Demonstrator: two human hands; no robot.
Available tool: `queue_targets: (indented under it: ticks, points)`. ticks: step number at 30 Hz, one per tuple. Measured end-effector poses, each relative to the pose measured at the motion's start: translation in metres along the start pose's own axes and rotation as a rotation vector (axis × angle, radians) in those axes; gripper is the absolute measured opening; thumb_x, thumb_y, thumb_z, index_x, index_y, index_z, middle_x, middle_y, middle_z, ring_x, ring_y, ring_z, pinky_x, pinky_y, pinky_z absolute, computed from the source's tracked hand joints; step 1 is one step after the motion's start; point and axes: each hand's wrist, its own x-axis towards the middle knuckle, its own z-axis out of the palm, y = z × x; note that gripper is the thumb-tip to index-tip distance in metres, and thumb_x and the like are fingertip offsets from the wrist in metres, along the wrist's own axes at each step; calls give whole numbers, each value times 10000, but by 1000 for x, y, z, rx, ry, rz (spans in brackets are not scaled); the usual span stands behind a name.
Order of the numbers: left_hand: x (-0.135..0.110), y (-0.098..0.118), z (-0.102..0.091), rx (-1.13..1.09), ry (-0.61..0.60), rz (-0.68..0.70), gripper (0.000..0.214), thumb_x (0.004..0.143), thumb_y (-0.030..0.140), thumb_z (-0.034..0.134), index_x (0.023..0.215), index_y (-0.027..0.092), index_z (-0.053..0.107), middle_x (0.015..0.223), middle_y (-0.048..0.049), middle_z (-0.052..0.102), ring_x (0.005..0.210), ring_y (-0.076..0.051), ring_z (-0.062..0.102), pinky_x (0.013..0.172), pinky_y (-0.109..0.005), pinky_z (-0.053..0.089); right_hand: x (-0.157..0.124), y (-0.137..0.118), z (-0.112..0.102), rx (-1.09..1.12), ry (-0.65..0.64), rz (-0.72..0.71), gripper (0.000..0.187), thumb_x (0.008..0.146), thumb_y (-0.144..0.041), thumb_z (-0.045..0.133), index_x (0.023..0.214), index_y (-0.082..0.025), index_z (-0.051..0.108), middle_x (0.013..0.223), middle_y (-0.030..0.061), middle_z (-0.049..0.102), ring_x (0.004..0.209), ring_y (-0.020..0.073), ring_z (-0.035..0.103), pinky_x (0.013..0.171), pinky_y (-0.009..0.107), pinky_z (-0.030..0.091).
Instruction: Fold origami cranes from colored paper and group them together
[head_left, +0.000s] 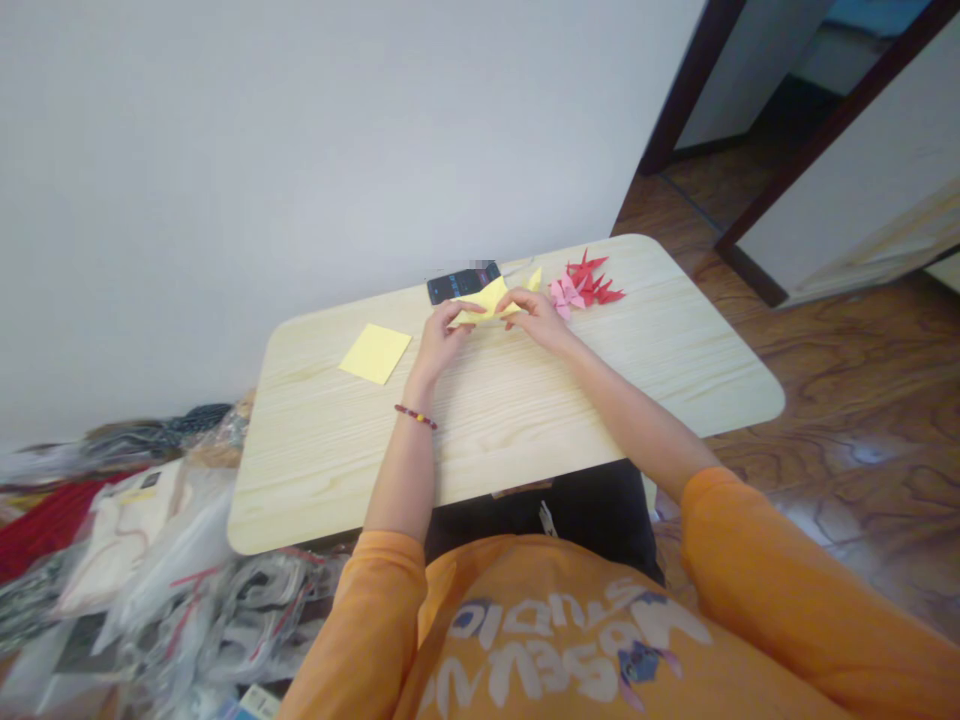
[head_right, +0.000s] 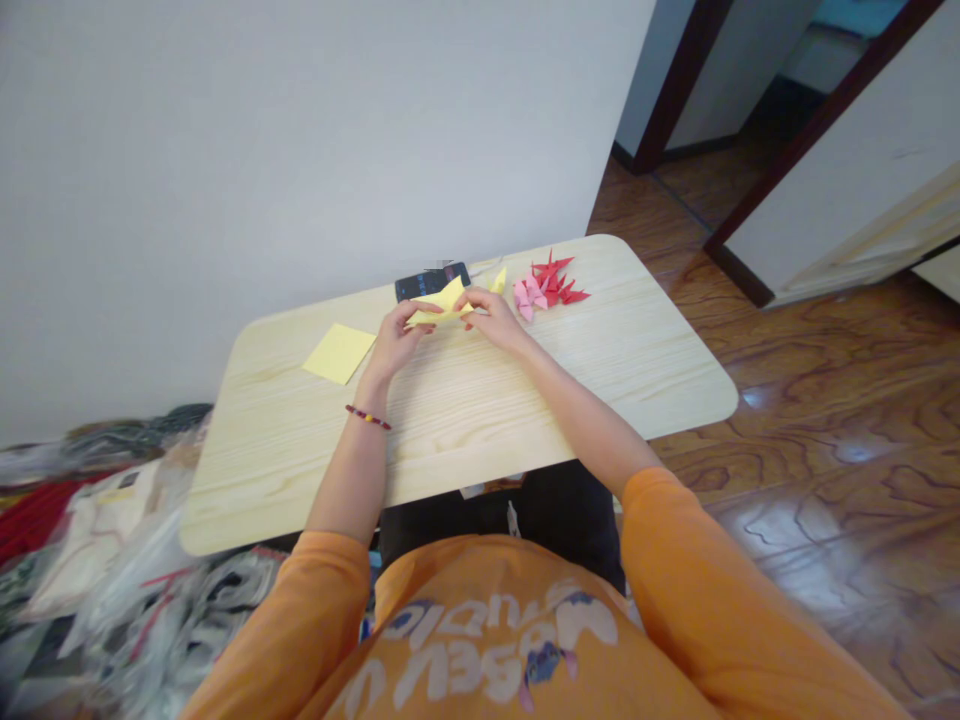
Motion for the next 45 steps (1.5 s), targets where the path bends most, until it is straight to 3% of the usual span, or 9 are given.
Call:
queue_targets:
  ticks: [5,11,20,23,26,28,30,36,45]
  points:
    - [-1,-2,1,-14,40,-29,243,727,94,536,902,203,664,976,-45,606,926,-168,570,731,-255,484,-2,-2,1,-65,6,-8,134,638,-119,558,702,-191,652,884,32,548,881,169,543,611,240,535]
    - [0,-1,-2,71,93,50,173,741,100,581,837,200,684,1003,-61,568,1016,-195,540,770,-269,493,-3,-3,1,-60,-10,-19,121,742,-206,581,777,-197,697,1016,56,531,943,177,548,653,258,542]
    - [3,-9,5,-50,164,87,182,734,162,600,897,185,675,952,-45,690,866,-167,643,776,-287,516,-1,2,3,-62,59,-90,161,764,-318,615,788,-177,690,923,55,587,816,154,574,604,249,520]
    - [4,-6,7,-131,170,71,396,691,174,658,1082,223,614,990,-42,688,821,-160,658,676,-243,519,-1,2,5,-57,86,-92,174,752,-343,624,763,-171,651,889,49,601,762,147,571,571,246,505]
    - [4,-5,7,-192,153,31,603,660,177,690,1235,250,522,980,-46,691,752,-150,667,583,-207,496,-3,-1,7,-9,134,-80,242,739,-333,646,942,-202,623,858,26,616,712,132,570,557,236,488]
    - [4,-5,7,-224,129,-19,534,661,193,679,1181,228,560,1018,-62,685,675,-131,662,533,-201,485,-4,-3,7,28,152,-62,385,728,-319,667,1091,-243,564,835,2,621,688,120,568,559,228,478]
    - [3,-6,7,-263,114,-71,430,658,206,671,1084,203,608,1058,-77,676,623,-114,651,516,-207,490,-4,-4,8,53,155,-40,441,709,-316,687,1119,-259,535,815,-12,621,675,114,564,556,220,467]
    - [1,-3,8,-440,102,-204,406,609,210,721,1007,188,646,881,-50,704,632,-133,652,583,-251,528,-2,-5,8,110,161,-6,289,626,-348,736,836,-188,619,773,4,614,679,123,548,509,216,448]
    - [6,-2,15,-671,236,-255,152,603,220,730,735,178,668,658,10,655,550,-68,556,496,-170,403,0,-4,9,341,147,132,258,562,-317,767,735,-179,634,673,-16,642,642,104,571,599,236,499]
